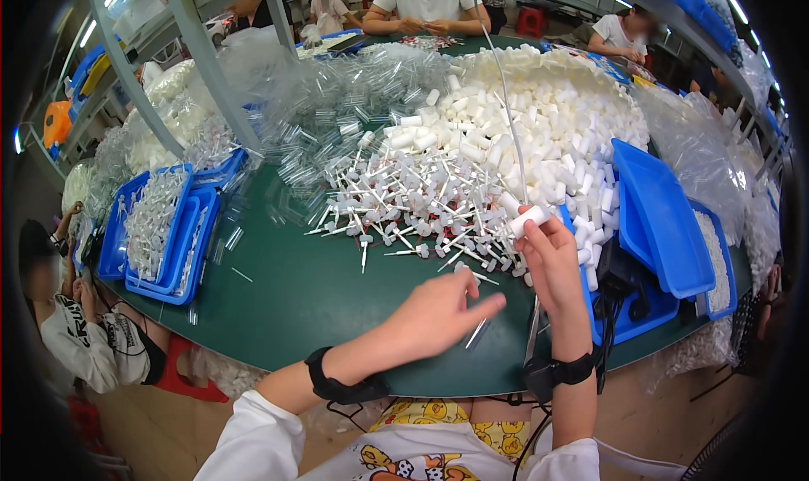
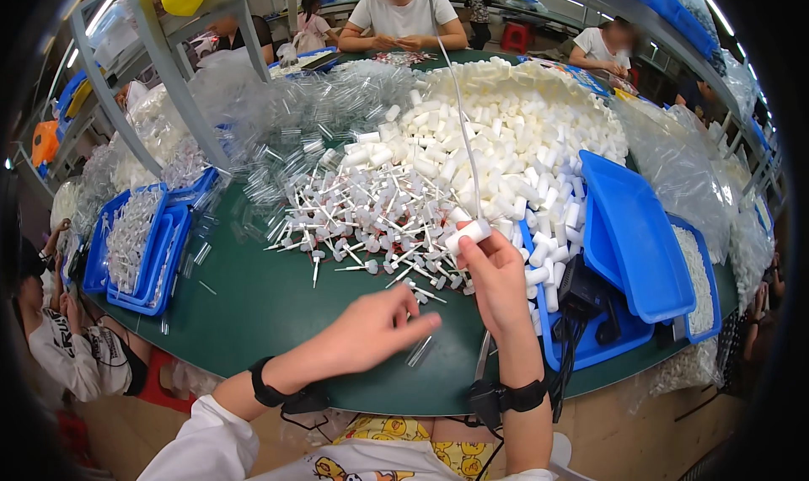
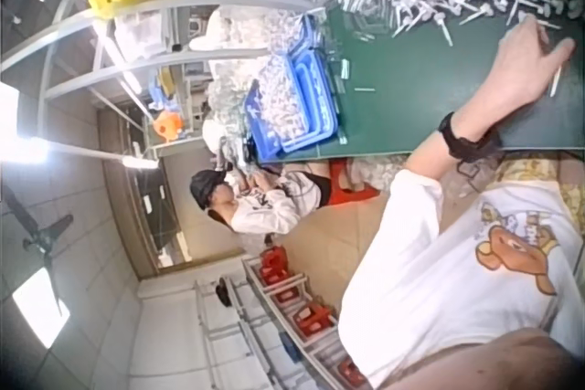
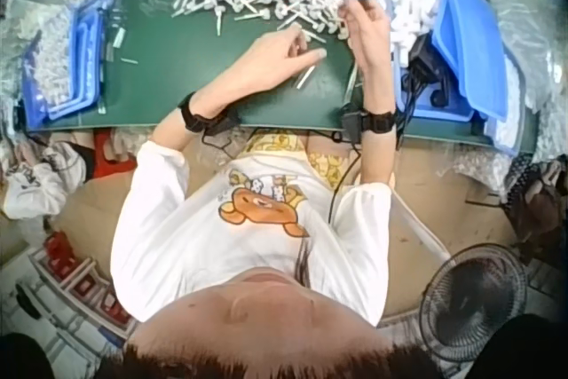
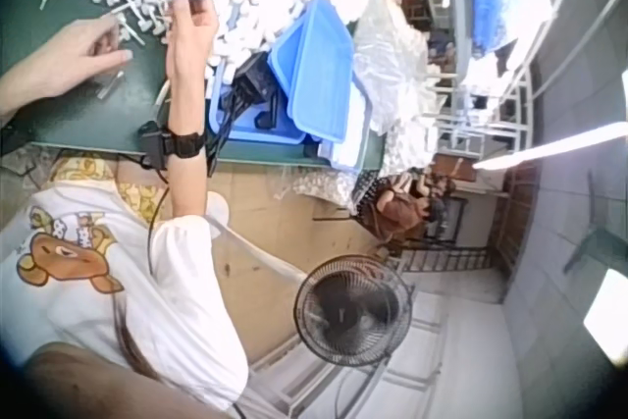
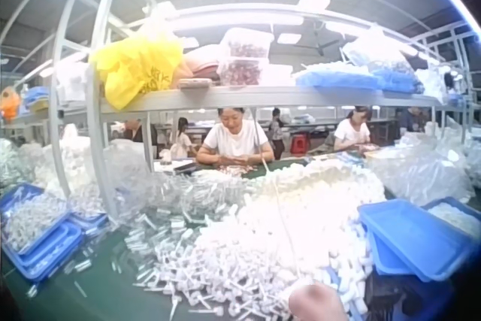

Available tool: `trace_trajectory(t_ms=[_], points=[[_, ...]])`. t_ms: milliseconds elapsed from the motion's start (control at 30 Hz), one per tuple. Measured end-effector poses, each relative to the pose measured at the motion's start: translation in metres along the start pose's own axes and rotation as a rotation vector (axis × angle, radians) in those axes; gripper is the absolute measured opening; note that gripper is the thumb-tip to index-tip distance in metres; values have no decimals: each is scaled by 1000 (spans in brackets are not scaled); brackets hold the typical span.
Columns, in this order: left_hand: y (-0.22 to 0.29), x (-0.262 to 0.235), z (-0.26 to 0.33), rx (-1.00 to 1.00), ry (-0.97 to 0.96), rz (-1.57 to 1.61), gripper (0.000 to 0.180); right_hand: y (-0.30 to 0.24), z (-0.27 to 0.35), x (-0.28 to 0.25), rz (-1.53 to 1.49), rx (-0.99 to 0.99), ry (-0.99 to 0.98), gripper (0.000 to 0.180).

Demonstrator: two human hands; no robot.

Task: The person repeatedly picks small white cylindrical components and clear plastic tubes from a table, inserts the tubes into the cylinders, and places the assembled units back on the table. The process is continuous and repetitive throughout the clip.

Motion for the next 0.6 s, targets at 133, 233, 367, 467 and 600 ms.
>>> trace_trajectory(t_ms=[133, 233, 367, 467, 600], points=[[-5, 34, 12, 48, -82, -369, 38, -2, 1, 3, -89, 14, -6, 30], [-3, 33, 12, 80, -101, -354, 30, -2, 3, 6, -19, 3, -56, 30], [-11, 1, -2, 119, -88, 167, 21, -4, 8, 14, -3, -24, -120, 31], [-10, -21, -7, 19, -197, 485, 20, -5, 12, 17, 33, -102, -210, 29], [-14, -27, -10, 137, -159, 495, 23, -5, 15, 24, 53, -109, -259, 27]])
Point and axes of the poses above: each hand's wrist, its own z-axis away from the middle knuckle, its own x-axis out of the palm, y = z × x, the point moved 2 cm from there along -z, towards the middle knuckle, and after that the axes turned 5 degrees about -x, right-handed, at the moved point
